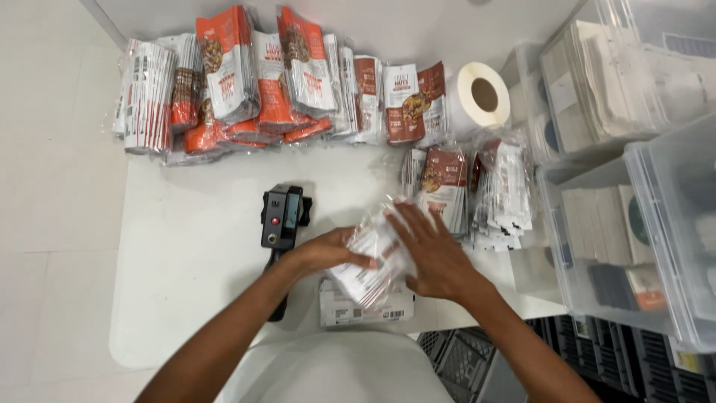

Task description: The person organizes stacks of product labels on a table, uses a handheld printer to apply information to the labels, and handles small plastic packets of nuts.

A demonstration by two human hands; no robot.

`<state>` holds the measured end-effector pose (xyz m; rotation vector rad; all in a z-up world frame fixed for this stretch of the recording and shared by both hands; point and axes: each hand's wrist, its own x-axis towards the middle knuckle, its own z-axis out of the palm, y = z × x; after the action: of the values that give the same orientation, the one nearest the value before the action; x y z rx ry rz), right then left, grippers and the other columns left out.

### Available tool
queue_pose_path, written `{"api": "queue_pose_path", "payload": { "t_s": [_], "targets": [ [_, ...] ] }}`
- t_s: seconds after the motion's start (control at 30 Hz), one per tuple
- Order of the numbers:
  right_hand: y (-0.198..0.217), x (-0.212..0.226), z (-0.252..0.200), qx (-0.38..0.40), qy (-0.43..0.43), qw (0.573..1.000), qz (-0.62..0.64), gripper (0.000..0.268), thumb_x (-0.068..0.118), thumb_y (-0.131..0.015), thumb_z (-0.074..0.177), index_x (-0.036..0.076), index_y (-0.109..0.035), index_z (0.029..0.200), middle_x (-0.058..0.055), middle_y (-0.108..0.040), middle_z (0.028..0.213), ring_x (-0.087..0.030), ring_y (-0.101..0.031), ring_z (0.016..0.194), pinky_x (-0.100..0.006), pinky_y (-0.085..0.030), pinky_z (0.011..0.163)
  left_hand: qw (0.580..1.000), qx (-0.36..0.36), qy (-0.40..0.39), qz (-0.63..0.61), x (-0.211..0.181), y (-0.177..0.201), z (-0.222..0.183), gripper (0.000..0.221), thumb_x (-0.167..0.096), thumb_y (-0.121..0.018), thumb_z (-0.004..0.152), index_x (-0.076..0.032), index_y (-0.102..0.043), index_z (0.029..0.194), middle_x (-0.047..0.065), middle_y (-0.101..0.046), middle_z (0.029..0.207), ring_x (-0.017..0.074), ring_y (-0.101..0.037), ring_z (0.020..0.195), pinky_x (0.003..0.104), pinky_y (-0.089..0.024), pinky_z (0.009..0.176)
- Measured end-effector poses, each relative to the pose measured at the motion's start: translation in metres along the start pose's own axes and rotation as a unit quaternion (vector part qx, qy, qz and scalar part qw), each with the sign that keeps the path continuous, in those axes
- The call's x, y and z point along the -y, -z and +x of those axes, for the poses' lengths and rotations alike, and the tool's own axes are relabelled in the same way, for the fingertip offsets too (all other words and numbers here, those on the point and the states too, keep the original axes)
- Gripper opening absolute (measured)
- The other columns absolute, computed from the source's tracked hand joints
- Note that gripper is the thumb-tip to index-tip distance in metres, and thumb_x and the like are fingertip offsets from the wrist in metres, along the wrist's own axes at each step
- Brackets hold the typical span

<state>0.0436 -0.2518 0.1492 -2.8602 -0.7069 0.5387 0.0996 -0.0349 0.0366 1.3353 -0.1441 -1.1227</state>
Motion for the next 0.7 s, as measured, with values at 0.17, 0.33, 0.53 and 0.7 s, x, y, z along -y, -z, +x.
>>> {"api": "queue_pose_path", "payload": {
  "t_s": [0.17, 0.33, 0.53, 0.7],
  "targets": [
    [-0.057, 0.019, -0.005, 0.017, 0.072, 0.997, -0.005, 0.100, 0.018, -0.081, 0.054, 0.005, -0.040, 0.144, -0.014, -0.052, 0.119, -0.037, -0.045, 0.122, -0.055, -0.026, 0.109, 0.982, 0.056, 0.047, 0.175, 0.014, -0.005, -0.037, 0.084, -0.043, -0.093, 0.063, -0.016, -0.062, 0.137, 0.013, -0.071, 0.118, 0.0284, -0.067, 0.109, 0.042, -0.055, 0.092],
    [-0.079, 0.016, -0.002, 0.085, -0.015, 0.992, 0.091, 0.096, 0.035, -0.084, 0.052, 0.010, -0.048, 0.138, -0.011, -0.056, 0.108, -0.034, -0.056, 0.106, -0.046, -0.043, 0.092, 0.877, -0.142, -0.161, 0.429, 0.027, -0.026, -0.077, 0.040, -0.043, -0.079, 0.087, -0.026, -0.068, 0.121, 0.000, -0.062, 0.122, 0.0252, -0.054, 0.121, 0.047, -0.038, 0.102],
    [-0.079, 0.038, -0.004, 0.093, -0.040, 0.991, 0.092, 0.089, 0.031, -0.078, 0.054, 0.011, -0.050, 0.136, -0.009, -0.056, 0.106, -0.030, -0.056, 0.107, -0.047, -0.043, 0.095, 0.873, -0.165, -0.223, 0.400, 0.064, -0.032, -0.078, 0.011, -0.028, -0.072, 0.096, -0.018, -0.071, 0.093, -0.001, -0.069, 0.100, 0.0235, -0.062, 0.109, 0.043, -0.038, 0.098],
    [-0.086, 0.047, -0.006, 0.079, -0.036, 0.992, 0.093, 0.090, 0.030, -0.077, 0.055, 0.012, -0.048, 0.138, -0.008, -0.055, 0.106, -0.030, -0.056, 0.107, -0.049, -0.043, 0.094, 0.879, -0.148, -0.290, 0.350, 0.059, -0.034, -0.087, 0.013, -0.030, -0.055, 0.107, -0.020, -0.062, 0.102, 0.001, -0.070, 0.094, 0.0209, -0.066, 0.108, 0.046, -0.034, 0.105]
  ]
}}
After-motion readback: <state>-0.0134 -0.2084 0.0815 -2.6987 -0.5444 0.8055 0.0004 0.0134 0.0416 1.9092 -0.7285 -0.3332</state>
